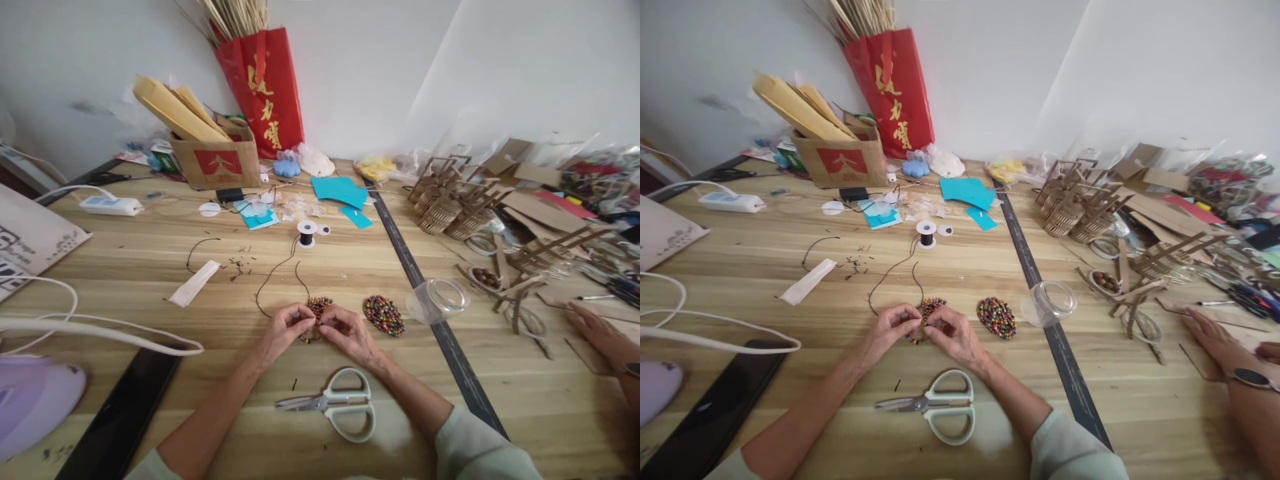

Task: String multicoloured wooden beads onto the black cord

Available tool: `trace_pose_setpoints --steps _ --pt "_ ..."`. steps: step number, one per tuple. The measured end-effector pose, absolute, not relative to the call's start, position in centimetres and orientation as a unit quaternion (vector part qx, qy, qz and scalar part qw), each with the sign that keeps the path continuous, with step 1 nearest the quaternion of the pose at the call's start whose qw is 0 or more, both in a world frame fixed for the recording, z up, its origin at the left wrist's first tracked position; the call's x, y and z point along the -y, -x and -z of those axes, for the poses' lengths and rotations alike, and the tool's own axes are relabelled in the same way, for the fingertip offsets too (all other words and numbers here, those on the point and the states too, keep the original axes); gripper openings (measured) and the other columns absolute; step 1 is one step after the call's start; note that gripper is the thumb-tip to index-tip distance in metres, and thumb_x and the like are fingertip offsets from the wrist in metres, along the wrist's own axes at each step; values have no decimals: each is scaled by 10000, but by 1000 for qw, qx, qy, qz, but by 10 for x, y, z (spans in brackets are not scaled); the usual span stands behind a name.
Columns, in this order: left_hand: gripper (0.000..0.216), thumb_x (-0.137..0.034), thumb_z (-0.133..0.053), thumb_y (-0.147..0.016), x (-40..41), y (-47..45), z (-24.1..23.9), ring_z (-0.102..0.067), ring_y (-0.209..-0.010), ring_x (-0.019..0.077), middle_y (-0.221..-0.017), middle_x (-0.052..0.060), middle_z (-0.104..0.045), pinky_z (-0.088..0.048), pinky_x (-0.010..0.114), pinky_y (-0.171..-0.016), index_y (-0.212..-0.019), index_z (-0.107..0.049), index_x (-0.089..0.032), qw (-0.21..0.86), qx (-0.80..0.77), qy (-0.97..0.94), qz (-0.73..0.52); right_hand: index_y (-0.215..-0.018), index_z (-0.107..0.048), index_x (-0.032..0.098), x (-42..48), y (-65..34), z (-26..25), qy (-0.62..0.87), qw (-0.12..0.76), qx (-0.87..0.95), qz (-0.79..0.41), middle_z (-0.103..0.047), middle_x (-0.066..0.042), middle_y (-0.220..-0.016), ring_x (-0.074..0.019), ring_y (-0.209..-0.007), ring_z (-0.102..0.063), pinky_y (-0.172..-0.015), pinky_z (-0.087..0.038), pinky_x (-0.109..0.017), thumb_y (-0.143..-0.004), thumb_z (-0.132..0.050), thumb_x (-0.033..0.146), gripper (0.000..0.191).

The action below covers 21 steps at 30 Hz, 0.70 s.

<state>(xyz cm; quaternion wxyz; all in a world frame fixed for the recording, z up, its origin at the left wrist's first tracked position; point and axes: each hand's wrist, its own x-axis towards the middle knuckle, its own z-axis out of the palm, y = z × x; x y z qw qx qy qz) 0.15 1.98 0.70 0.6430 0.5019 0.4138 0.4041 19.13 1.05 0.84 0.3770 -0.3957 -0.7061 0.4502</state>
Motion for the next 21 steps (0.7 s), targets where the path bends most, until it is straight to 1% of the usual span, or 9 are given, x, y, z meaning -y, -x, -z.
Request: trace_pose_setpoints --steps 3,7,11,13,15,17,21 --pt "275 -370 -790 -674 -20 -2 -3 -508 -585 112 -624 -17 -589 -393 219 -568 -751 -654 -144 639 -416 -505 -404 -832 -621 164 -11 -191 -8 394 373 696 -470 -600 -26 -725 -142 -659 -539 -587 -427 -244 -899 -559 518 366" --pt "260 -347 -802 -655 -20 -3 0 -505 -580 111 -612 -15 -589 -377 216 -558 -698 -647 -142 624 -420 -516 -409 -832 -622 149 -11 -192 -9 402 349 679 -507 -597 -9 -688 -114 -589 -501 -538 -382 -221 -880 -584 508 364" --pt "258 -356 -803 -660 -20 -3 -1 -548 -634 131 -662 4 -634 -419 226 -604 -724 -673 -142 621 -420 -518 -412 -800 -633 140 -12 -197 -19 406 311 696 -504 -599 -11 -700 -111 -602 -499 -534 -355 -212 -875 -591 468 339" --pt "267 -382 -783 -691 -20 -2 -3 -573 -664 142 -691 14 -657 -447 235 -635 -758 -684 -143 616 -425 -509 -425 -792 -632 144 -14 -201 -27 417 290 699 -503 -585 3 -675 -101 -574 -473 -512 -325 -204 -872 -595 457 325" --pt "280 -412 -756 -725 -21 0 -5 -586 -666 144 -686 17 -665 -466 242 -651 -754 -680 -144 608 -433 -496 -444 -802 -627 146 -17 -208 -34 422 291 693 -508 -579 11 -663 -97 -563 -465 -513 -327 -205 -875 -595 449 313" --pt "297 -431 -741 -739 -21 1 -5 -587 -651 142 -665 15 -661 -478 243 -652 -721 -669 -144 598 -438 -486 -463 -800 -623 146 -19 -217 -40 424 290 699 -497 -580 9 -647 -102 -567 -470 -516 -333 -209 -884 -584 425 294" --pt "289 -414 -740 -738 -22 1 -4 -578 -619 133 -639 11 -650 -480 234 -626 -686 -655 -142 573 -451 -478 -489 -798 -630 146 -22 -245 -47 469 271 723 -429 -578 11 -624 -101 -552 -456 -511 -326 -212 -897 -566 362 246"
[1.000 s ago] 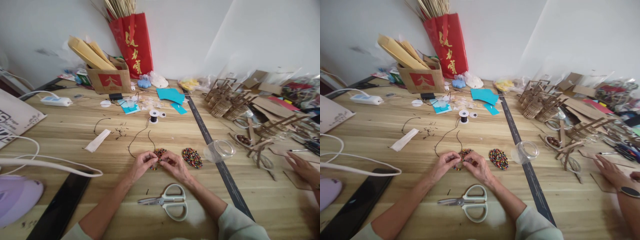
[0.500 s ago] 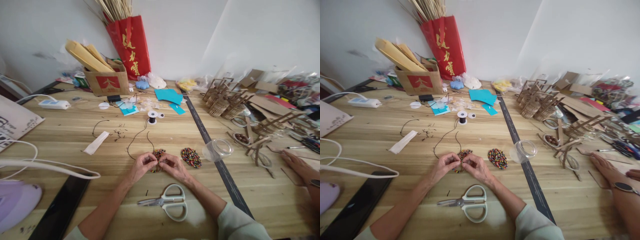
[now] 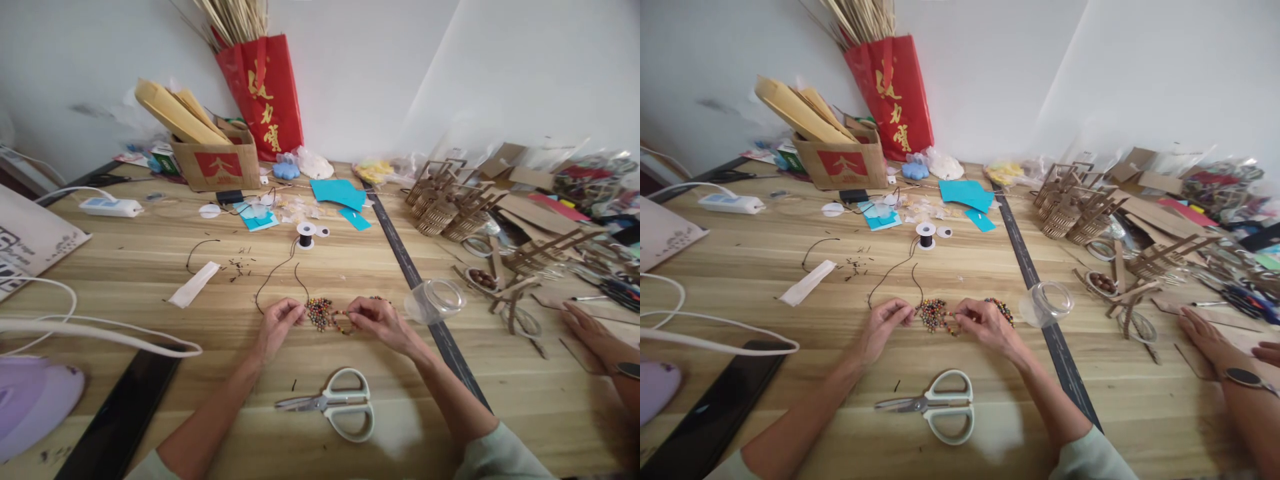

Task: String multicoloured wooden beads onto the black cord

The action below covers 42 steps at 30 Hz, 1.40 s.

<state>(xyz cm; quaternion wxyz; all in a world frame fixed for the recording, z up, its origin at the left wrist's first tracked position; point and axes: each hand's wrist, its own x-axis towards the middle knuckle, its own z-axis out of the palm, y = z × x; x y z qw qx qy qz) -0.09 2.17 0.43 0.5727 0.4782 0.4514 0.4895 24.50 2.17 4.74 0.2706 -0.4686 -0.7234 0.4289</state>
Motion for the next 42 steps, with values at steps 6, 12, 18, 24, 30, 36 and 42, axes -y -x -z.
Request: trace_pose_setpoints --steps 6,12,18,24,30,36,42 --pt "208 -345 -689 -731 -26 2 6 -576 -616 140 -625 -1 -624 -468 234 -608 -673 -638 -152 482 -505 -490 -523 -866 -649 145 -21 -289 -52 514 178 750 -377 -586 6 -638 -110 -537 -485 -501 -329 -215 -946 -490 331 257" --pt "134 -286 -615 -766 -28 7 11 -605 -666 172 -700 27 -658 -468 266 -633 -721 -657 -166 357 -545 -579 -490 -857 -651 169 -23 -292 -51 585 28 800 -130 -672 -60 -832 -171 -721 -638 -593 -373 -235 -933 -488 181 180" --pt "56 -177 -650 -775 -25 9 4 -603 -764 215 -733 45 -667 -462 327 -732 -719 -649 -169 218 -538 -718 -384 -844 -603 167 -21 -261 -57 549 18 834 -41 -630 -50 -858 -153 -697 -638 -566 -328 -240 -975 -473 182 186" --pt "63 -185 -705 -757 -24 11 8 -577 -804 243 -770 50 -674 -448 362 -761 -723 -652 -188 119 -535 -786 -286 -850 -609 172 -23 -218 -48 451 75 886 -77 -635 -19 -825 -127 -646 -608 -555 -312 -226 -969 -527 169 144" --pt "110 -149 -618 -798 -27 12 10 -576 -800 245 -752 55 -657 -447 373 -770 -698 -636 -191 119 -532 -793 -271 -940 -609 174 -32 -195 -20 384 184 894 -136 -639 -34 -878 -143 -766 -629 -649 -419 -214 -962 -523 134 97" --pt "103 -240 -583 -806 -32 18 5 -630 -788 228 -763 51 -690 -480 347 -770 -722 -626 -198 234 -565 -675 -412 -998 -630 168 -41 -187 -14 401 226 878 -130 -640 -79 -922 -209 -869 -613 -748 -503 -296 -950 -521 156 119" --pt "189 -375 -600 -815 -38 21 3 -705 -798 222 -773 71 -753 -516 332 -796 -793 -587 -187 380 -571 -504 -525 -1343 -491 168 -54 -190 8 335 307 869 -195 -555 -153 -1302 -246 -1230 -515 -1036 -465 -438 -996 -452 229 354"
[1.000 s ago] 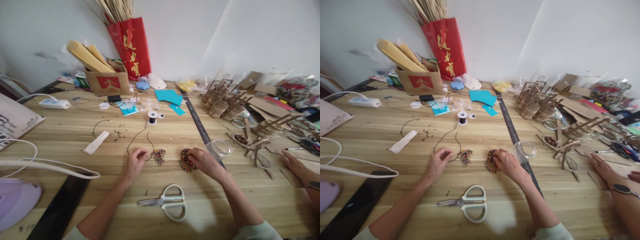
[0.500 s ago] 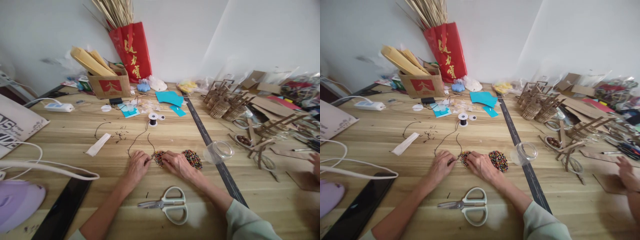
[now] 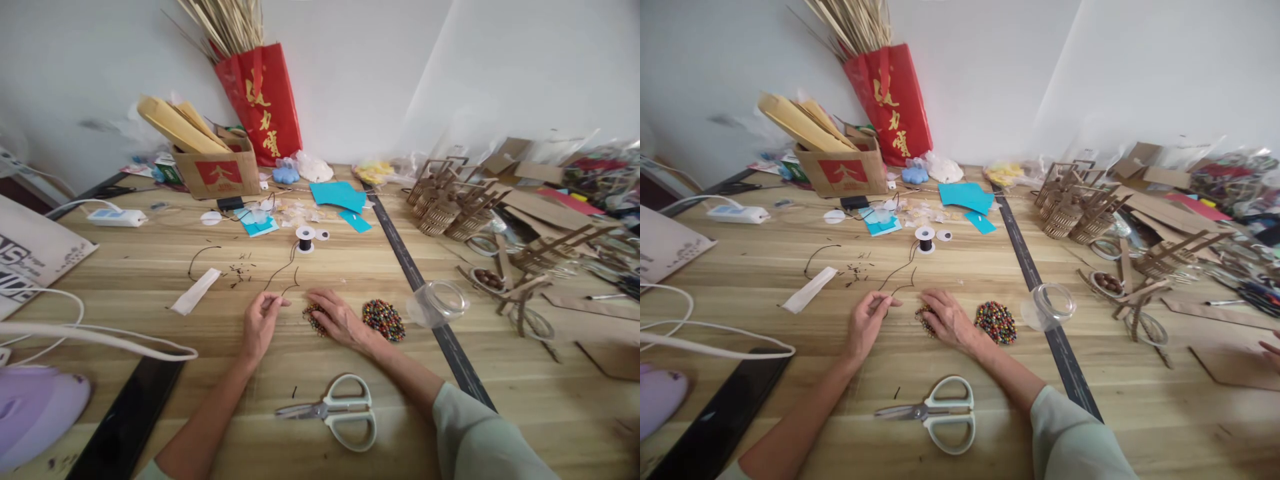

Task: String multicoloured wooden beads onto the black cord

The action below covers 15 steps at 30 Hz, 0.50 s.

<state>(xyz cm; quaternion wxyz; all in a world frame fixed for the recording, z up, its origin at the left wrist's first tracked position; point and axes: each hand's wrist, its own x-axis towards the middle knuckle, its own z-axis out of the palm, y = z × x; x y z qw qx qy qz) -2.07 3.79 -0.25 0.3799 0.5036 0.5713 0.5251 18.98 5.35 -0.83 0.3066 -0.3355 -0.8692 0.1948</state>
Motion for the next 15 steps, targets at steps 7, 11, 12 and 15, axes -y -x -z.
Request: trace_pose_setpoints --steps 7,11,12,15 --pt "257 -410 -674 -743 -42 20 6 -704 -758 206 -724 62 -748 -524 334 -799 -794 -589 -173 430 -561 -408 -578 -1420 -440 158 -53 -188 20 277 224 917 -179 -421 -188 -1474 -273 -1411 -341 -1127 -373 -498 -995 -478 317 455" --pt "258 -407 -685 -740 -40 18 4 -703 -758 200 -720 59 -746 -525 325 -794 -781 -595 -169 443 -560 -409 -568 -1344 -519 109 -50 -186 19 252 201 934 -156 -453 -206 -1447 -277 -1425 -316 -1123 -385 -495 -994 -481 271 388" --pt "255 -405 -686 -741 -40 18 4 -705 -758 199 -722 58 -746 -525 321 -789 -782 -597 -169 443 -560 -411 -566 -1340 -521 98 -49 -185 19 251 195 936 -154 -450 -210 -1449 -276 -1426 -313 -1127 -382 -491 -994 -479 263 385" --pt "256 -408 -687 -744 -40 18 4 -707 -748 202 -715 59 -747 -527 310 -756 -780 -603 -169 435 -564 -418 -564 -1339 -514 77 -46 -185 18 255 184 938 -149 -436 -220 -1456 -275 -1429 -304 -1132 -373 -483 -992 -485 258 392"
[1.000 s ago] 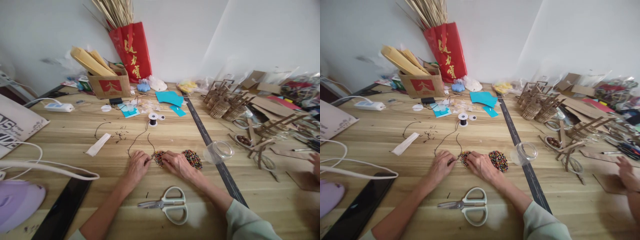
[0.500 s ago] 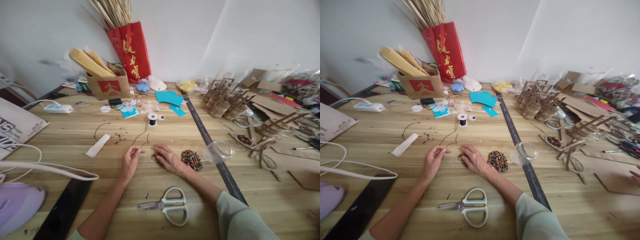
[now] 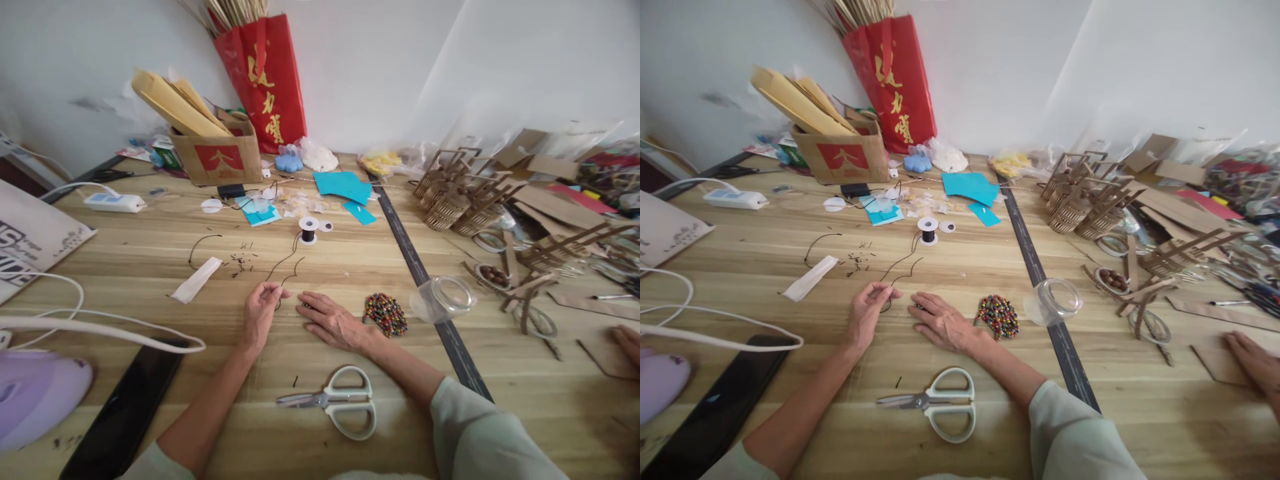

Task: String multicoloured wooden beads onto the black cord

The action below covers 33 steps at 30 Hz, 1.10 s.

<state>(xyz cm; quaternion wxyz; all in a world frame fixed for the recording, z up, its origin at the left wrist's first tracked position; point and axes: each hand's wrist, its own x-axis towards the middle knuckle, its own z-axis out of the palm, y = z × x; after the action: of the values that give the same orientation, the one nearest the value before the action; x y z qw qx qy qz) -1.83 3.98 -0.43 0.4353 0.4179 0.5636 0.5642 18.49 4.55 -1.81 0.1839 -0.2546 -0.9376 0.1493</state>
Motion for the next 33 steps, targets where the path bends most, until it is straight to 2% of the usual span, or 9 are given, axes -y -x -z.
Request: trace_pose_setpoints --steps 6,9,13,19,23,25,27,31,33 --pt "248 -399 -678 -751 -40 19 5 -693 -739 190 -712 59 -744 -511 284 -723 -801 -604 -168 436 -566 -426 -555 -1287 -542 97 -34 -181 -5 240 166 949 -121 -489 -203 -1395 -311 -1372 -342 -1103 -347 -536 -967 -549 325 393" --pt "268 -413 -685 -732 -41 19 6 -669 -677 173 -691 56 -738 -483 250 -630 -790 -597 -167 439 -567 -421 -555 -1085 -633 150 -21 -174 -25 157 127 972 -124 -633 -112 -1144 -238 -1120 -516 -995 -434 -411 -998 -489 280 213" --pt "256 -401 -684 -725 -41 19 5 -639 -627 154 -683 49 -728 -449 226 -564 -767 -596 -164 435 -572 -421 -554 -935 -631 165 -2 -164 -41 71 71 989 -104 -646 -64 -963 -187 -931 -546 -868 -454 -327 -986 -512 205 136" --pt "241 -392 -668 -726 -41 18 4 -622 -611 150 -671 45 -716 -424 215 -525 -774 -593 -168 442 -574 -411 -553 -886 -615 142 15 -153 -41 51 35 998 -19 -651 -64 -900 -187 -822 -582 -725 -483 -304 -987 -497 165 157" --pt "245 -390 -689 -700 -42 18 7 -624 -594 151 -644 36 -707 -438 216 -520 -748 -587 -172 439 -567 -407 -565 -943 -600 113 0 -145 -50 66 24 997 -13 -660 -110 -933 -208 -872 -601 -748 -502 -319 -976 -453 95 152" --pt "245 -384 -699 -686 -43 19 8 -635 -598 161 -634 32 -700 -462 227 -534 -741 -595 -170 440 -565 -408 -567 -919 -588 115 -17 -137 -61 95 52 994 -31 -659 -105 -884 -207 -849 -601 -795 -505 -338 -972 -405 56 200" --pt "227 -361 -706 -665 -42 20 8 -638 -609 169 -644 26 -696 -476 235 -543 -736 -611 -167 434 -564 -412 -569 -989 -569 103 -38 -128 -74 140 124 980 -72 -657 -124 -950 -205 -889 -602 -815 -510 -332 -962 -373 36 209" --pt "154 -305 -687 -649 -41 19 7 -614 -598 163 -613 1 -660 -469 233 -538 -666 -611 -172 424 -560 -426 -571 -1180 -494 101 -71 -117 -93 205 311 908 -191 -576 -152 -1225 -181 -1074 -580 -881 -504 -292 -949 -414 56 248" --pt "161 -313 -680 -675 -40 18 6 -608 -596 154 -603 0 -648 -475 234 -559 -652 -607 -170 442 -548 -438 -558 -1042 -546 121 -79 -121 -92 245 353 877 -215 -630 -102 -1041 -171 -969 -610 -847 -510 -289 -944 -440 80 150"
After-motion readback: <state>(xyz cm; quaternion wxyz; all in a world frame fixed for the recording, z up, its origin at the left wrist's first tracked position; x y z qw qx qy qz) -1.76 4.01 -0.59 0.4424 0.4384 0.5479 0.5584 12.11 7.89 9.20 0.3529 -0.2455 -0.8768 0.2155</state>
